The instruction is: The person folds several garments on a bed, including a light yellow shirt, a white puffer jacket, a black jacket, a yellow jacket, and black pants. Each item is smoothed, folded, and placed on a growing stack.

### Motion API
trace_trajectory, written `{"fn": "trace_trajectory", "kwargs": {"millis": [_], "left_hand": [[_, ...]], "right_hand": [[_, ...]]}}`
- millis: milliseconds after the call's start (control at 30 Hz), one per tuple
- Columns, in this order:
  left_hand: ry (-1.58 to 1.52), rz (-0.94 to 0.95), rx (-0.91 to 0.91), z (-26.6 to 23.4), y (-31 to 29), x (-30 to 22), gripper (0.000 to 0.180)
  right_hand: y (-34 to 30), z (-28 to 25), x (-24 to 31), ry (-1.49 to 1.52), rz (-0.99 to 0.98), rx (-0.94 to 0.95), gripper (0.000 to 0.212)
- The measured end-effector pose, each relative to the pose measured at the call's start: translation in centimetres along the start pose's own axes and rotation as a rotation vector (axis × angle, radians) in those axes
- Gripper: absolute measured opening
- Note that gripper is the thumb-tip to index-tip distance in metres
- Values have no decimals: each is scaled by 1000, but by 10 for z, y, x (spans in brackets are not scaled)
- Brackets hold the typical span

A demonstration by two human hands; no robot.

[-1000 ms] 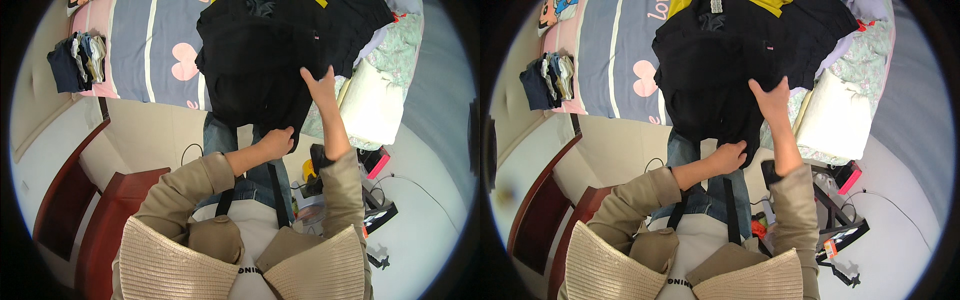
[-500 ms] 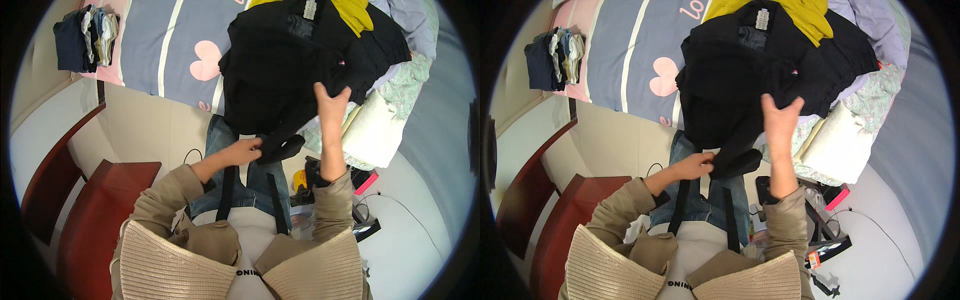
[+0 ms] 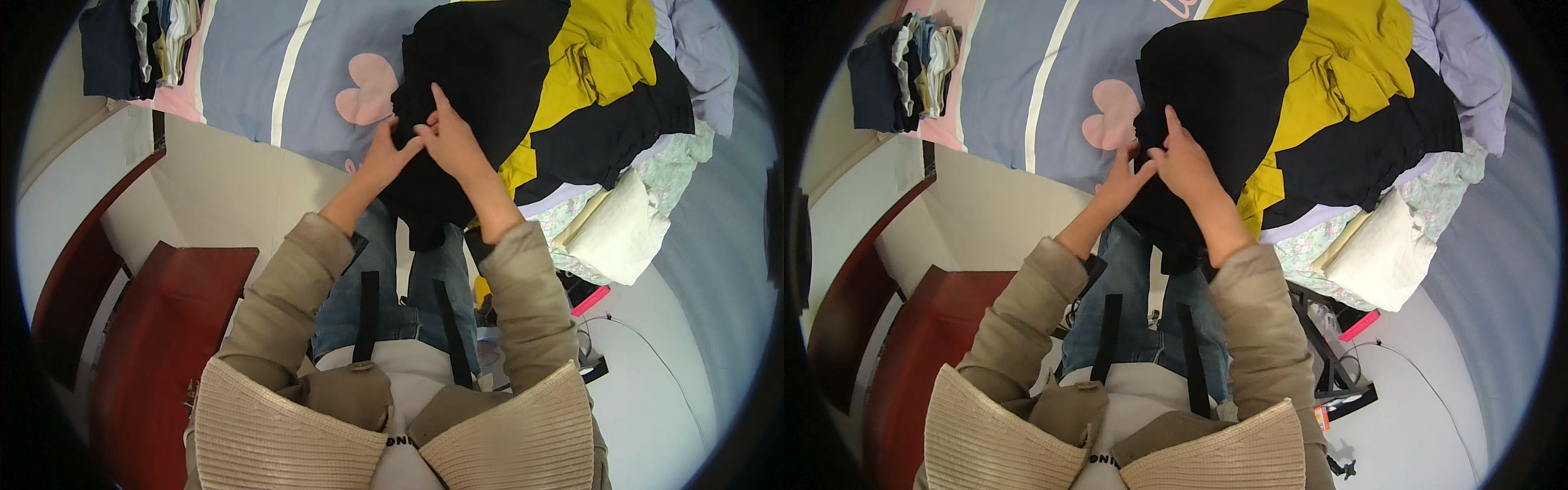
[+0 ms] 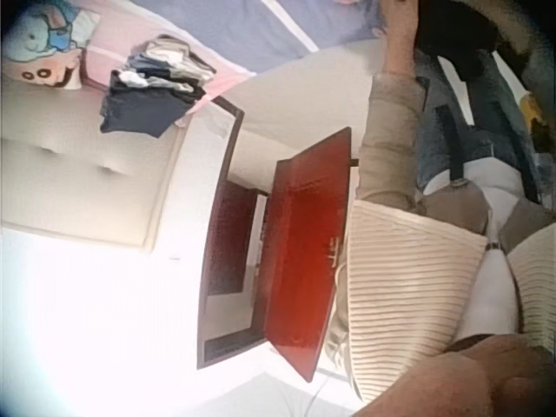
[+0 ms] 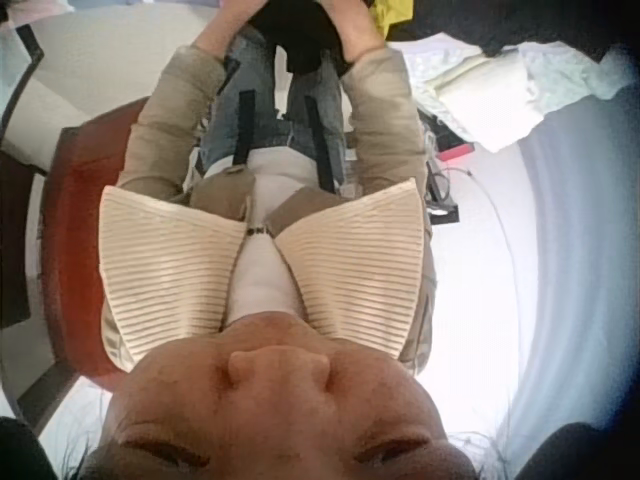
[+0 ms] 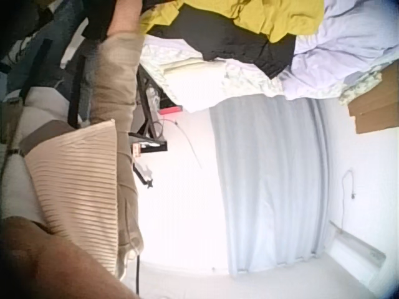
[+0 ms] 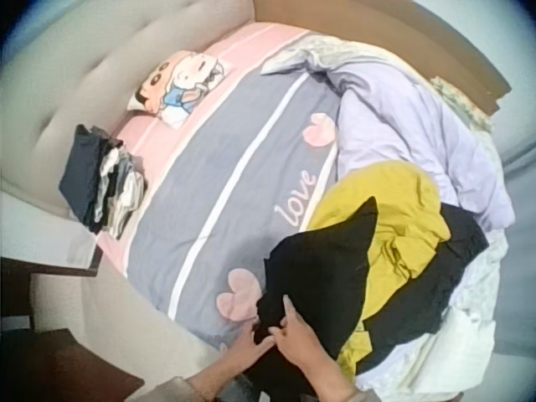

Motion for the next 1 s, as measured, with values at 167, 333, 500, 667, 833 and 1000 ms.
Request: {"fn": "trace_trajectory", "kwargs": {"millis": [167, 333, 500, 667, 833, 1000], "left_hand": [[114, 31, -259, 10, 18, -25, 81], [-10, -142, -38, 6, 28, -8, 80], [-225, -351, 302, -11, 29, -9, 58], [-339, -703, 567, -39, -16, -40, 44], [-332, -505, 624, -61, -64, -138, 38], [-377, -144, 583, -74, -104, -292, 26]], "right_hand": [[-48, -40, -13, -184, -85, -650, 41], [-71, -35, -52, 382, 401, -488, 52], [-71, -28, -59, 587, 419, -279, 61], [-89, -43, -25, 852, 521, -70, 59], [-102, -112, 48, 794, 302, -210, 39], [-117, -215, 144, 688, -21, -526, 32]]}}
Point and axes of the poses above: each hand's wrist, its own y-axis towards the middle knuckle, its own z-axis out of the palm, x = y × z, the point moved 2 cm from there along y, towards the middle knuckle, and after that the axes turned 9 degrees about -z, right-handed, at the moved point
